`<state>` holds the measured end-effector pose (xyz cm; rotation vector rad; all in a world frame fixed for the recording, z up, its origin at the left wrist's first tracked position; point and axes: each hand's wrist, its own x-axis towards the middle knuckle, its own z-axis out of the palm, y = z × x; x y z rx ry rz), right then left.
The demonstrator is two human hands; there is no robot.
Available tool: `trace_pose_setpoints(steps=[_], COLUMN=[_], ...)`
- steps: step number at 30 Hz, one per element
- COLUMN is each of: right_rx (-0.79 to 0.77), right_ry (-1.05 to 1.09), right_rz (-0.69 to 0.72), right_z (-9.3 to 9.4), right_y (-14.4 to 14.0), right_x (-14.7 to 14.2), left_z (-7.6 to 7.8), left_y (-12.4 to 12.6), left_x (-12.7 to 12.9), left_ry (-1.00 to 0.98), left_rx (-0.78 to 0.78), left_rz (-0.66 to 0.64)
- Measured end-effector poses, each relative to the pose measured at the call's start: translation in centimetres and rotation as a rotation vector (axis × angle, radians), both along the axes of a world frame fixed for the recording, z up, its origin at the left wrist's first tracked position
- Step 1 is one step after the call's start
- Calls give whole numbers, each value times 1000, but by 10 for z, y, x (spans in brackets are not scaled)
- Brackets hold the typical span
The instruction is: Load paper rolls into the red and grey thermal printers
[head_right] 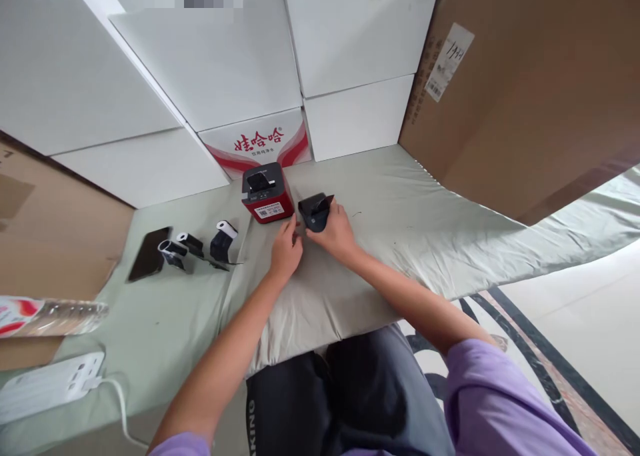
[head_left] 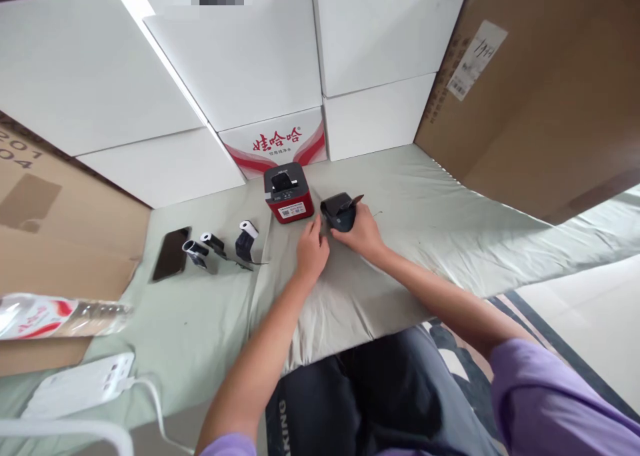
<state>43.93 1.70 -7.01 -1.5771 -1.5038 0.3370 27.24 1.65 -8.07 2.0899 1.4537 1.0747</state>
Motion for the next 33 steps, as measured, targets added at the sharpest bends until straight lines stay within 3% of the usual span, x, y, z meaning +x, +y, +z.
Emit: trace_pose_setpoints(steps=[5, 11, 18, 22, 33], right_rx=[54, 12, 48, 86, 109], right_ry=[34, 111, 209, 227, 200], right_rz=[52, 125, 224, 196, 174], right_z=[-17, -15, -10, -10, -17], right_y=[-36, -40, -40, -41, -36], right_x=[-10, -6, -2, -2, 0], left_z=[-2, 2, 7, 10, 7], left_y=[-12, -17, -22, -23, -24], left_x=[3, 2, 4, 6, 5], left_ry=[44, 82, 456, 544, 321], left_rx=[-80, -96, -60, -29, 68], left_rz=[48, 26, 67, 61, 172])
